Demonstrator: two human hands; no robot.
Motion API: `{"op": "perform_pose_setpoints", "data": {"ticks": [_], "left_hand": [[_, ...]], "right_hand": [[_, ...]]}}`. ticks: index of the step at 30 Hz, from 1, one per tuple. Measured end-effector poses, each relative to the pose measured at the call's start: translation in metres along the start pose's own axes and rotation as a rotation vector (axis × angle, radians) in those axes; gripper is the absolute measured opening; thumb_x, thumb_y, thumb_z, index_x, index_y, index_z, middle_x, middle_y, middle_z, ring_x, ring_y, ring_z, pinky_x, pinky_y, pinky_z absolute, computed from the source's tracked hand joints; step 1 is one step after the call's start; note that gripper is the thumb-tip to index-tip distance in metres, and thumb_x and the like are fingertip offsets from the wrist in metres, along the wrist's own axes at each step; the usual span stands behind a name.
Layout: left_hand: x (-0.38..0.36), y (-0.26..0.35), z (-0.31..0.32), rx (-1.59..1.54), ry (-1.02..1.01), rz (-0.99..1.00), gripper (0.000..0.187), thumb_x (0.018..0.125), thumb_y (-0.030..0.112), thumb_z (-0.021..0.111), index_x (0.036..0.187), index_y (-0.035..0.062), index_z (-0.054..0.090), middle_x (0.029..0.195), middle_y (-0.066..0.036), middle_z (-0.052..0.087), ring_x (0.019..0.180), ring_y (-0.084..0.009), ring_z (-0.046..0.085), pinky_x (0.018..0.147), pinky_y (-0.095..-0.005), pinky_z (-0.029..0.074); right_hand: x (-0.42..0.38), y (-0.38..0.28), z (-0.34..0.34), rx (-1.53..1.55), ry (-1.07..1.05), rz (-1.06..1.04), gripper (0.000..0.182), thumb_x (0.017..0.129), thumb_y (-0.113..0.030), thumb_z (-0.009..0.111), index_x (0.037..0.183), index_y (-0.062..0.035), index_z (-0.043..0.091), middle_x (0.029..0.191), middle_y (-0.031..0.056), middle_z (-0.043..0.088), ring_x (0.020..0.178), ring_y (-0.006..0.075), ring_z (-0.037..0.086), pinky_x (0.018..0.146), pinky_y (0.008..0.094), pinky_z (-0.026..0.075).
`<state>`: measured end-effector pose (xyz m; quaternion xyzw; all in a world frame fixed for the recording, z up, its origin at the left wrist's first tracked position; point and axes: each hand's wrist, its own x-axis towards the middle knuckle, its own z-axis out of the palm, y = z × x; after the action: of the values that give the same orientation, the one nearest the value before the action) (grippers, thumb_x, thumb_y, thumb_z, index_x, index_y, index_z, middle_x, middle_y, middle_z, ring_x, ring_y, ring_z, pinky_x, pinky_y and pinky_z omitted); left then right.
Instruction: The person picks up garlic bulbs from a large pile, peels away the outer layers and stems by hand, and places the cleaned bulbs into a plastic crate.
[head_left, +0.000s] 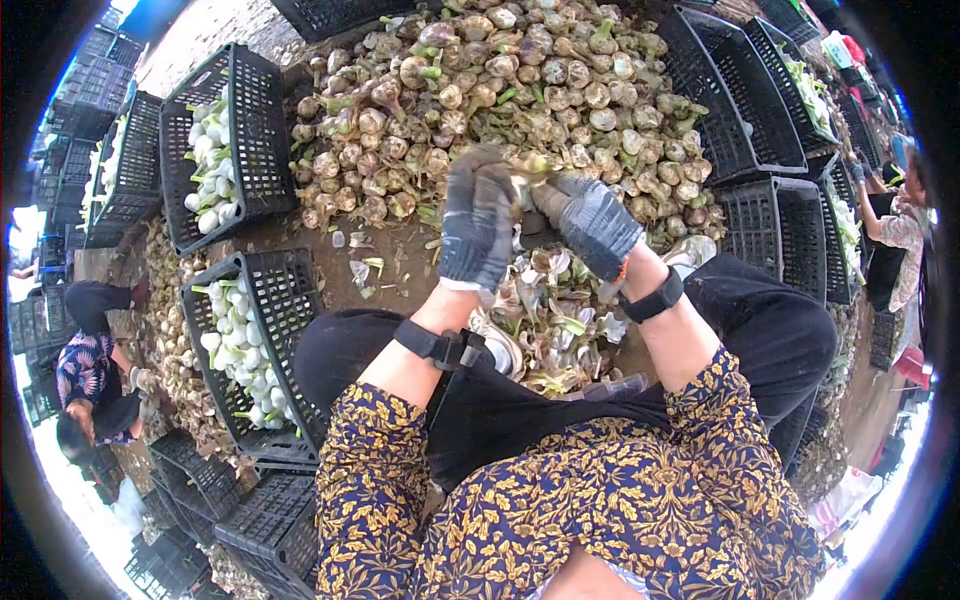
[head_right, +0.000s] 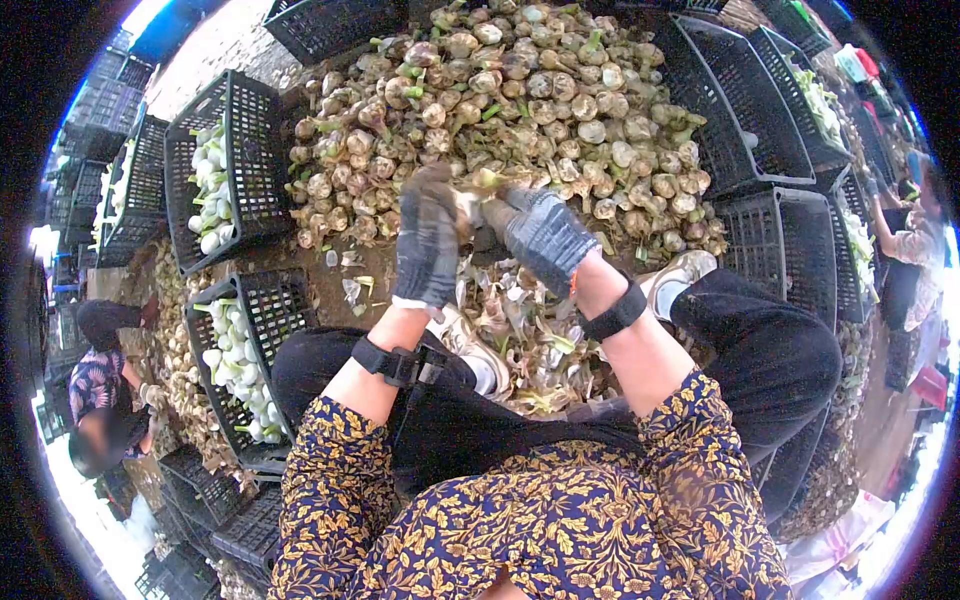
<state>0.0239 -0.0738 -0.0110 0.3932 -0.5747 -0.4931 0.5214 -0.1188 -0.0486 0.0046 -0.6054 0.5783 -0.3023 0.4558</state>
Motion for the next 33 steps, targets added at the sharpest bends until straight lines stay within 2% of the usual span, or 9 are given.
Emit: {"op": "perform_pose_setpoints", "data": {"ticks": [4,7,11,16,18,22,27,31,33], "left_hand": [[0.009,-0.013,-0.004,0.114,-0.003,-0.018,0.036,0.091,0.035,0.037,0.103,0.002,0.048,0.102,-0.009,0.05,0.088,-0.0143,0.051,0.078,-0.0258,0.041],[0.014,0.002,-0.007,-0.736,0.003,-0.904,0.05,0.085,0.044,0.046,0.111,0.0009,0.044,0.1,-0.008,0.052,0.084,-0.0148,0.054,0.075,-0.025,0.045],[0.0,-0.006,0.007,0.04,-0.05,0.036,0.057,0.082,0.041,0.055,0.118,0.0019,0.035,0.091,-0.01,0.057,0.077,-0.0146,0.057,0.066,-0.0259,0.05],[0.011,0.003,-0.008,-0.646,-0.046,-0.906,0.037,0.085,0.04,0.049,0.103,0.0082,0.051,0.082,-0.005,0.058,0.065,-0.0136,0.058,0.046,-0.0251,0.049],[0.013,0.004,-0.009,-0.532,-0.116,-0.898,0.033,0.084,0.035,0.052,0.104,0.0086,0.053,0.082,-0.005,0.058,0.068,-0.0132,0.058,0.049,-0.025,0.05],[0.003,-0.012,-0.008,0.036,-0.25,-0.438,0.035,0.087,0.035,0.047,0.108,0.0082,0.051,0.095,-0.007,0.059,0.079,-0.0147,0.058,0.065,-0.0296,0.05],[0.007,-0.01,-0.012,-0.781,-0.161,-0.867,0.033,0.084,0.026,0.052,0.111,0.0074,0.048,0.102,-0.009,0.056,0.085,-0.02,0.058,0.07,-0.0325,0.051],[0.004,-0.003,-0.004,-0.627,-0.128,-0.791,0.032,0.082,0.021,0.056,0.11,0.0084,0.047,0.101,-0.01,0.054,0.085,-0.0206,0.057,0.067,-0.0339,0.052],[0.003,0.0,-0.003,-0.281,-0.135,-0.532,0.032,0.08,0.018,0.059,0.108,0.0077,0.048,0.1,-0.009,0.055,0.084,-0.0199,0.057,0.067,-0.0332,0.052]], "right_hand": [[0.0,-0.01,0.008,0.046,0.205,0.098,0.025,0.079,-0.015,0.049,0.092,0.0056,0.056,0.087,0.0223,0.059,0.081,0.0361,0.057,0.072,0.037,0.046],[0.001,0.001,0.012,-0.006,0.247,0.116,0.028,0.079,-0.018,0.049,0.094,0.0047,0.057,0.081,0.0223,0.059,0.08,0.034,0.058,0.071,0.0372,0.046],[0.009,0.011,0.005,-0.046,0.261,0.114,0.028,0.081,-0.02,0.046,0.089,0.0042,0.057,0.077,0.0193,0.061,0.074,0.0257,0.06,0.066,0.0345,0.047],[0.0,-0.002,-0.013,-0.099,0.064,0.06,0.026,0.081,-0.02,0.046,0.087,0.0031,0.057,0.072,0.0153,0.06,0.067,0.0173,0.059,0.058,0.0268,0.046],[0.003,0.017,-0.002,0.449,0.21,0.266,0.017,0.085,-0.016,0.049,0.082,-0.0001,0.057,0.07,0.0051,0.058,0.059,0.0123,0.056,0.055,0.0245,0.046],[0.008,0.053,0.001,0.019,0.181,-0.004,0.022,0.083,-0.015,0.047,0.094,0.0021,0.057,0.075,0.0138,0.059,0.07,0.0198,0.058,0.062,0.0293,0.046],[0.0,0.013,0.006,1.253,0.367,0.449,0.018,0.083,-0.014,0.045,0.084,-0.0004,0.058,0.074,0.0118,0.059,0.066,0.0202,0.056,0.062,0.0298,0.045],[0.008,0.015,0.005,0.21,0.352,0.234,0.018,0.084,-0.018,0.046,0.084,-0.0059,0.06,0.074,0.004,0.06,0.064,0.0156,0.056,0.06,0.0271,0.046],[0.003,0.008,0.006,0.613,0.302,0.277,0.019,0.084,-0.019,0.046,0.085,-0.0048,0.059,0.075,0.0049,0.061,0.065,0.0158,0.056,0.061,0.0271,0.047]]}}
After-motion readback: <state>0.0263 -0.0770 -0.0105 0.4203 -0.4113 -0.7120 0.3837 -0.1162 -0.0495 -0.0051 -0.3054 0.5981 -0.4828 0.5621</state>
